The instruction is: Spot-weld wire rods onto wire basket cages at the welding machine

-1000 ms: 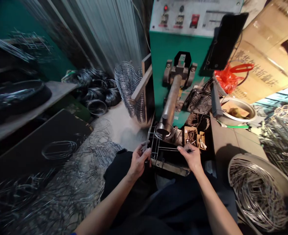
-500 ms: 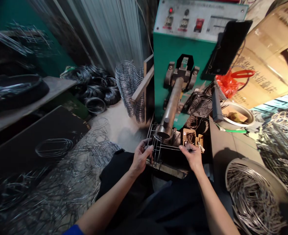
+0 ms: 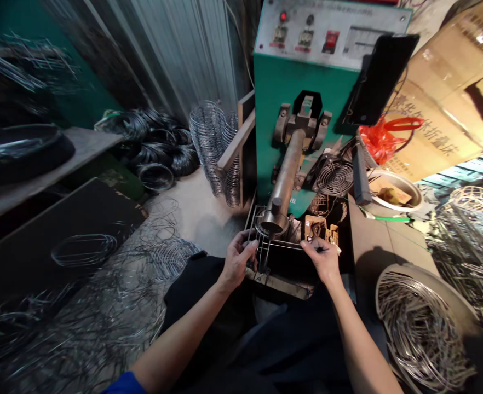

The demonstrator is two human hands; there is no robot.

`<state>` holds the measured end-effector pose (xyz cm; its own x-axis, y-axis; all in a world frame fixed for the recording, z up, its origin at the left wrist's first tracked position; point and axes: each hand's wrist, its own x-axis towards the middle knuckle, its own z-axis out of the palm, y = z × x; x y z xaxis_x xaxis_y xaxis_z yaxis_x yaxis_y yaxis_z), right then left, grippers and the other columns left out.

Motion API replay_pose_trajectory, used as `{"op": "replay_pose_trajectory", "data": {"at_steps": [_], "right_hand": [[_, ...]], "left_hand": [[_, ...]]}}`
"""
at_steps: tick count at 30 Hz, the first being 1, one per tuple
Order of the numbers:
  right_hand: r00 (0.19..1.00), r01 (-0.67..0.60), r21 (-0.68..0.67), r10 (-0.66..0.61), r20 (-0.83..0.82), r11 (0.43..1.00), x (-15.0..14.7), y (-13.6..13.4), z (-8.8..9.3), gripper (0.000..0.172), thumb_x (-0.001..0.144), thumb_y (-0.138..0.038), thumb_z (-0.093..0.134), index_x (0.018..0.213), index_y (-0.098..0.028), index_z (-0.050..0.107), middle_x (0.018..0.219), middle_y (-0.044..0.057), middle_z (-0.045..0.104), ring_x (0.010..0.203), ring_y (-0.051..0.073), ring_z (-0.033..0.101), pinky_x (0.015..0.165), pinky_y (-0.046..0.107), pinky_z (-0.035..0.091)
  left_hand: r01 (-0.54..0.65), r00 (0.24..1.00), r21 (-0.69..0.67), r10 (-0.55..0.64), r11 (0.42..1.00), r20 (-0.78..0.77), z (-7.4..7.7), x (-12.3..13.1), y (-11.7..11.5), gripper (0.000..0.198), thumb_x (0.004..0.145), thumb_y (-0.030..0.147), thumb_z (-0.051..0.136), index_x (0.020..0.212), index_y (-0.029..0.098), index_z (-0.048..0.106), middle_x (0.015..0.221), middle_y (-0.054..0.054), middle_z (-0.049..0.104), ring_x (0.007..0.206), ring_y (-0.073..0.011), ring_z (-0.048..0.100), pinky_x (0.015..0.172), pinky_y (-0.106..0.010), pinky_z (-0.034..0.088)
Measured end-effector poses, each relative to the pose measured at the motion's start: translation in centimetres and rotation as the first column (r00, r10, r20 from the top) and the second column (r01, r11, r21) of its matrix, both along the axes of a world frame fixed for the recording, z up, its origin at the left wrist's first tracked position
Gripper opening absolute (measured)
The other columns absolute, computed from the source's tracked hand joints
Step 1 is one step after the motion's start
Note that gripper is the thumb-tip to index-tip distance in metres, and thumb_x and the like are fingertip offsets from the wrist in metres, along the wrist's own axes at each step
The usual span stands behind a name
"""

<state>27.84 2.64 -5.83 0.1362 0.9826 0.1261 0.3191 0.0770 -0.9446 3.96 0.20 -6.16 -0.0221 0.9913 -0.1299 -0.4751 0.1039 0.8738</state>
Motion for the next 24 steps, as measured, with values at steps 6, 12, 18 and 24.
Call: {"op": "replay_pose_trajectory", "data": {"at_steps": [6,12,18,24], "right_hand": [[1.000,0.021,-0.012,-0.021,0.011,1.000,-0.2,-0.2,0.3,0.059,0.073,-0.058,0.076,0.051,-0.021,0.036,0.053,-0.005,0.031,0.054,0.011,0.028,0.053,0.028,0.023],[0.999,0.038,-0.019,-0.038,0.006,0.999,0.1,-0.2,-0.2,0.057,0.075,-0.056,0.076,0.052,-0.022,0.037,0.054,-0.005,0.032,0.055,0.011,0.028,0.054,0.028,0.023],[0.992,0.077,0.089,-0.086,0.096,0.993,-0.8,-1.0,-0.1,0.047,0.082,-0.055,0.070,0.057,-0.022,0.048,0.057,-0.001,0.046,0.060,0.016,0.042,0.060,0.030,0.033],[0.860,0.246,0.128,-0.277,0.427,0.961,6.4,-4.2,-1.4,0.028,0.094,-0.049,0.058,0.098,-0.022,0.064,0.101,0.006,0.066,0.093,0.020,0.060,0.085,0.029,0.045]], "left_hand": [[0.003,1.000,-0.023,-0.003,1.000,0.003,-0.1,0.1,0.1,0.057,0.078,0.046,0.080,0.121,0.018,0.055,0.055,0.010,0.049,0.037,-0.0077,0.044,0.034,-0.020,0.045],[0.001,1.000,-0.042,0.000,0.999,0.028,-0.3,0.1,0.1,0.057,0.079,0.046,0.079,0.122,0.018,0.054,0.054,0.011,0.048,0.035,-0.0071,0.041,0.033,-0.020,0.043],[-0.002,0.999,-0.036,0.001,0.999,-0.035,0.2,-0.4,0.1,0.052,0.075,0.045,0.081,0.114,0.018,0.059,0.054,0.010,0.051,0.038,-0.0077,0.044,0.036,-0.019,0.044],[-0.064,0.991,-0.069,0.056,0.996,-0.125,0.7,-0.1,0.6,0.045,0.065,0.036,0.087,0.098,0.018,0.063,0.054,0.010,0.054,0.039,-0.0072,0.047,0.039,-0.018,0.043]]}}
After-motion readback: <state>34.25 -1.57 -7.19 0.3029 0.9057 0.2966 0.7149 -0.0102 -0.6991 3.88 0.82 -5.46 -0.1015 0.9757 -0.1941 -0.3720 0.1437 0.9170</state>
